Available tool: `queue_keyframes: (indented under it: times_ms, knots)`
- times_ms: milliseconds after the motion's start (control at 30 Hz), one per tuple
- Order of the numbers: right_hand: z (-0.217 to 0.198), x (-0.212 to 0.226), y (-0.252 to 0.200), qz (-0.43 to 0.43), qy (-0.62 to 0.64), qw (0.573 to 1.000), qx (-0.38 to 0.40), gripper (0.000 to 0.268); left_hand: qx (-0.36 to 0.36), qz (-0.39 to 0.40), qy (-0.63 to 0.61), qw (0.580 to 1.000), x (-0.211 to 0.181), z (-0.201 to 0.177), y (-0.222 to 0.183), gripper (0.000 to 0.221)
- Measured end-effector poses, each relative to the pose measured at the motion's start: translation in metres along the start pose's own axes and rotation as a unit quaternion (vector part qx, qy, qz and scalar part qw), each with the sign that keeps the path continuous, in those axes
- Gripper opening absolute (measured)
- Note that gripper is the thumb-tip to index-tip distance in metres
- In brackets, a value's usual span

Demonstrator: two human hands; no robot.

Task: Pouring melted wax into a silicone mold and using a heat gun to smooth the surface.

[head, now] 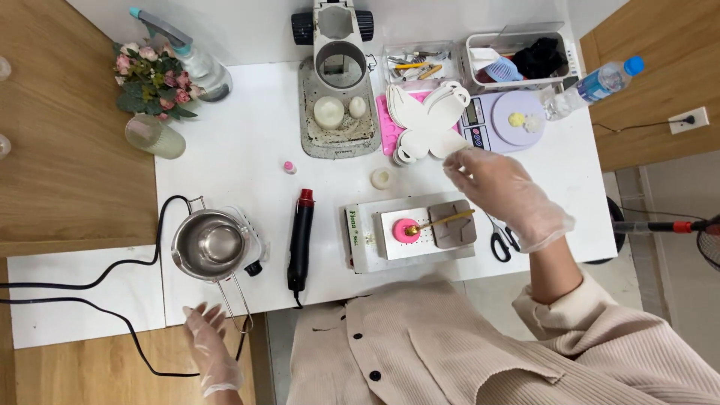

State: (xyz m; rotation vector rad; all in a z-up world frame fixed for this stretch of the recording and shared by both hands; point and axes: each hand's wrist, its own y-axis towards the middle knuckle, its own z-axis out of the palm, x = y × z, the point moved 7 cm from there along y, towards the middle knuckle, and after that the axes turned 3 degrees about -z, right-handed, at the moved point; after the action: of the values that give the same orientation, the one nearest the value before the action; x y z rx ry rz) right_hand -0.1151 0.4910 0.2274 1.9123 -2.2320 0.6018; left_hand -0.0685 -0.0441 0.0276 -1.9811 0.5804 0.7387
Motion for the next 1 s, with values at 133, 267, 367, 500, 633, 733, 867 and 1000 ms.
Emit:
queue_keyframes:
  times_ms: [133, 267, 367, 500, 633, 733, 867, 1000]
  knots:
    - [0.006, -0.009, 0.045, -0.081, 0.022, 0.996, 0.011, 0.027, -0.082, 0.081, 0.006, 0.993, 0.009, -0.015, -0.017, 0.073]
    - [0.086, -0.016, 0.092, -0.251, 0.011, 0.956, 0.153, 0.053, -0.233, 0.226, 0.266, 0.908, -0.024, -0.001, -0.074, 0.064]
    - [0.149, -0.03, 0.122, -0.29, -0.12, 0.933, 0.176, 0.07, -0.239, 0.301, 0.281, 0.879, -0.038, 0.019, -0.104, 0.061]
    - [0.212, -0.043, 0.148, -0.326, -0.325, 0.867, 0.19, 0.092, -0.248, 0.285, 0.289, 0.879, -0.034, 0.026, -0.136, 0.058]
    - [0.252, -0.044, 0.156, -0.422, -0.368, 0.809, 0.178, 0.092, -0.282, 0.244, 0.27, 0.888, -0.013, 0.013, -0.171, 0.055]
    - [0.248, -0.037, 0.164, -0.441, -0.349, 0.808, 0.177, 0.086, -0.309, 0.213, 0.261, 0.889, 0.013, 0.006, -0.192, 0.054]
    - [0.254, -0.038, 0.171, -0.461, -0.303, 0.812, 0.194, 0.072, -0.369, 0.146, 0.238, 0.886, 0.044, 0.002, -0.21, 0.049]
    - [0.253, -0.031, 0.17, -0.446, -0.268, 0.835, 0.178, 0.035, -0.388, 0.109, 0.204, 0.892, 0.06, 0.001, -0.208, 0.05]
